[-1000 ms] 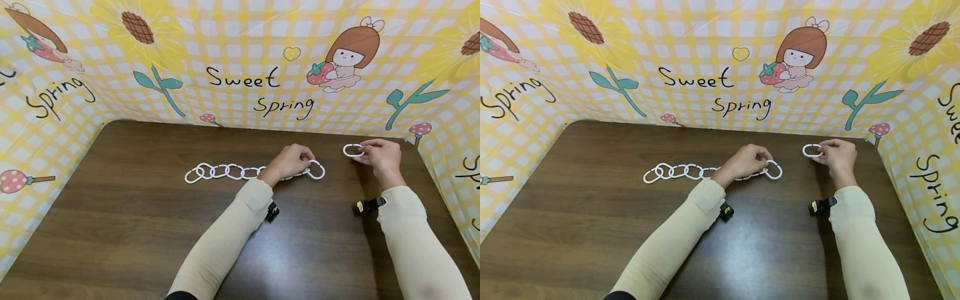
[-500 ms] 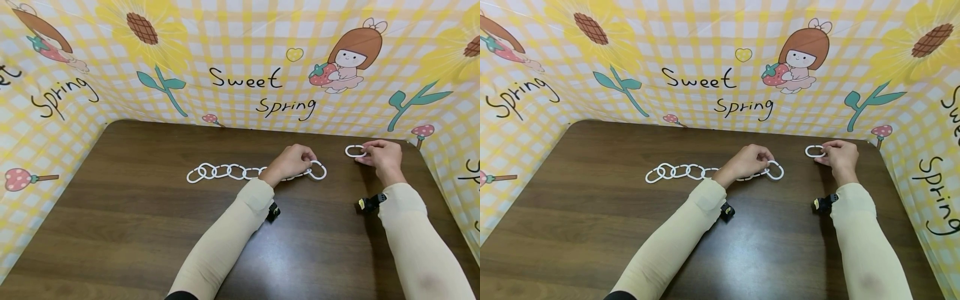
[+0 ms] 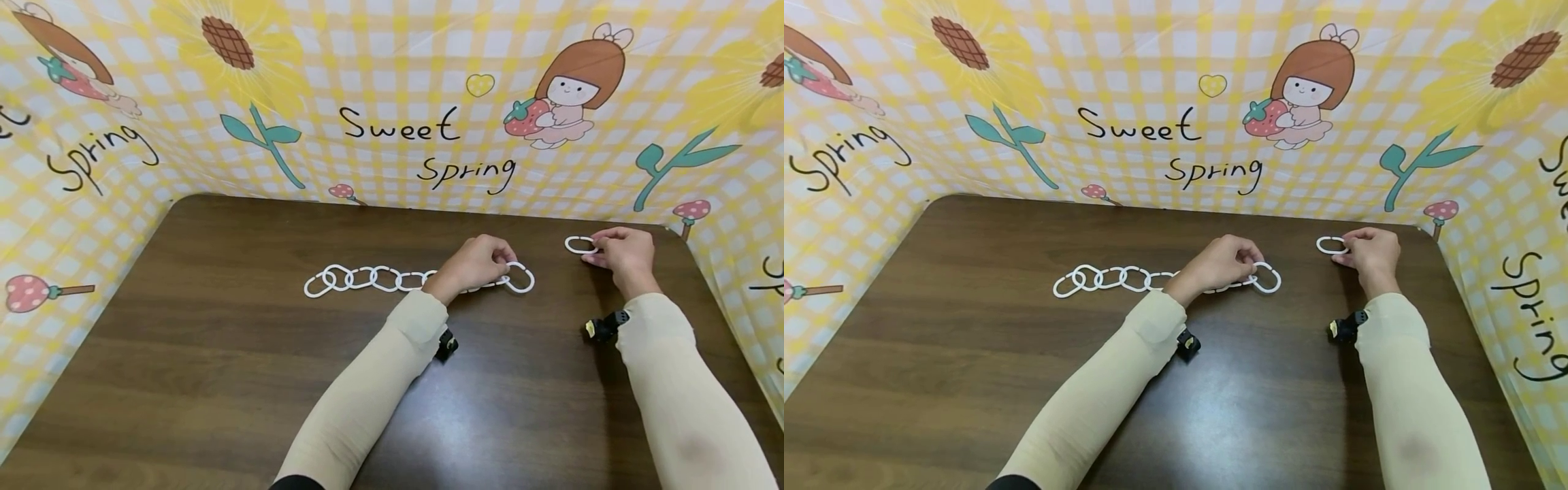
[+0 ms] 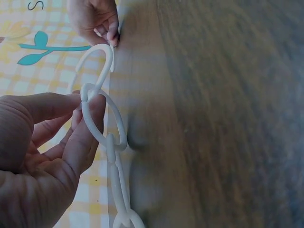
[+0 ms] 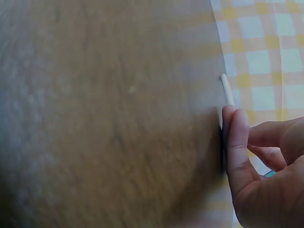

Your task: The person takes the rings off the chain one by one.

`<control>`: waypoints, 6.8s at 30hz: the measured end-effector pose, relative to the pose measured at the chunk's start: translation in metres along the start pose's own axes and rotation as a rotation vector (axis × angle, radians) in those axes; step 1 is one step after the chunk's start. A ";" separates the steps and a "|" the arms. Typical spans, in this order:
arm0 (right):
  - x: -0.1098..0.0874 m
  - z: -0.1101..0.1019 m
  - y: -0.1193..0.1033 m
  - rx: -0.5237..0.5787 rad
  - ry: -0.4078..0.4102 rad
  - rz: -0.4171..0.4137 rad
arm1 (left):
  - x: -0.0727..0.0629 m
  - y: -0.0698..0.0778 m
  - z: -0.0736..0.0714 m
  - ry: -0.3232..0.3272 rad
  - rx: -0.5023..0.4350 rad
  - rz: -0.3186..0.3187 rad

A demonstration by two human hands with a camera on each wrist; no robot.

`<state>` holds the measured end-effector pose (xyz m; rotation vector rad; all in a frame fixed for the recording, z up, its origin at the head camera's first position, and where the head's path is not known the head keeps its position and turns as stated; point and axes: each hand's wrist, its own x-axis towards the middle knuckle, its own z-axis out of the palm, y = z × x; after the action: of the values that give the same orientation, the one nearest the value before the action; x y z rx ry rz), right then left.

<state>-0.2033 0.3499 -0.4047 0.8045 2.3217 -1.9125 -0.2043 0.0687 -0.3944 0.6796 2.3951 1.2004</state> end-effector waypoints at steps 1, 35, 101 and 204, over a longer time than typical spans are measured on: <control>0.001 0.000 0.000 -0.024 0.001 -0.003 | 0.000 0.001 0.000 -0.004 -0.004 0.001; -0.001 -0.003 0.003 -0.114 0.030 -0.048 | 0.001 0.002 0.004 0.007 -0.036 -0.043; -0.082 0.033 0.001 -0.307 -0.296 -0.481 | -0.003 -0.002 0.001 0.047 -0.109 -0.085; -0.092 0.068 0.009 -0.106 -0.330 -0.397 | -0.032 -0.007 -0.017 0.005 0.109 -0.079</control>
<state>-0.1406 0.2543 -0.3981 0.0067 2.4701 -1.8482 -0.1887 0.0356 -0.3868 0.6086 2.4816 1.0478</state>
